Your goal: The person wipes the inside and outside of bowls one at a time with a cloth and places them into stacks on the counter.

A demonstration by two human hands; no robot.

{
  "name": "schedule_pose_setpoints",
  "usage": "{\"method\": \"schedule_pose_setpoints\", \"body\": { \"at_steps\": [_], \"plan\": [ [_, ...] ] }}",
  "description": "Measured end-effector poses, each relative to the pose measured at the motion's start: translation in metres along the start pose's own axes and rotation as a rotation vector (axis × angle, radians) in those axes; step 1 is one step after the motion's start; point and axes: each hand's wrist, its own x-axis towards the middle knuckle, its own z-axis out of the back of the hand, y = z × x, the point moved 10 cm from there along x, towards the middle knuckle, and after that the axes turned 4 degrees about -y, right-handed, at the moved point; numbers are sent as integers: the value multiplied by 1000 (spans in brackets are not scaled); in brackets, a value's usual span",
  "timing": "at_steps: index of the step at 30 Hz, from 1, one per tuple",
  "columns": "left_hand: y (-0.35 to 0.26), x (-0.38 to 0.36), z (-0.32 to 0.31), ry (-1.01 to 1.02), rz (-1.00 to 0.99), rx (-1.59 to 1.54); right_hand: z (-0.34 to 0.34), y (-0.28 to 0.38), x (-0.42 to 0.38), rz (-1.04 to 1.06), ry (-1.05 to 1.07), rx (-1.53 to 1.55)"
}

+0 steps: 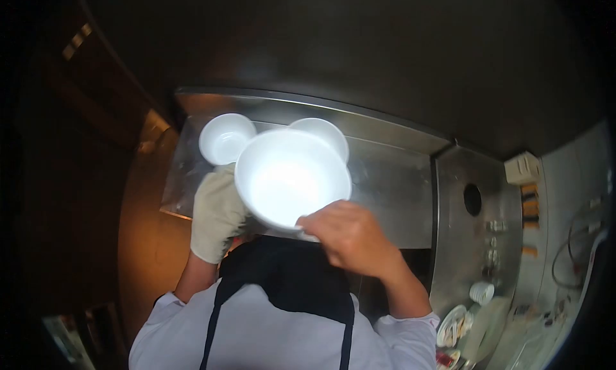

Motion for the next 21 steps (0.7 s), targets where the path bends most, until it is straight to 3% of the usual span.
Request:
{"method": "schedule_pose_setpoints", "body": {
  "at_steps": [2,4,5,7,8,10,11,13,15,16,17,18,20,21],
  "plan": [
    [18,-16,10,-138,173,-285,-34,20,12,110,168,11],
    [28,-19,13,-65,350,-574,-51,33,22,158,305,3],
    [37,-19,11,73,373,-563,-61,38,25,181,372,-3],
    [55,-47,9,81,519,-716,-70,50,27,273,432,-42],
    [68,-77,0,-57,631,-877,-70,60,31,305,470,-57],
    [76,-98,10,-109,628,-718,-71,70,37,381,459,-57],
    [74,-97,22,-17,527,-398,-67,75,40,429,413,-38],
    [79,-108,35,-89,659,-631,-51,72,57,425,256,9],
    [67,-107,10,-471,925,-1790,-17,47,77,301,37,75],
    [71,-104,21,-490,846,-1523,-18,-12,66,142,-161,496],
    [73,-104,24,-465,729,-1329,-32,-67,62,-216,-412,992],
    [77,-109,21,-435,622,-1137,-51,-69,70,-143,-434,959],
    [65,-100,44,-375,537,-781,-119,-97,54,-461,-277,850],
    [47,-83,50,-92,452,-25,-146,-104,45,-545,-293,916]
  ]
}}
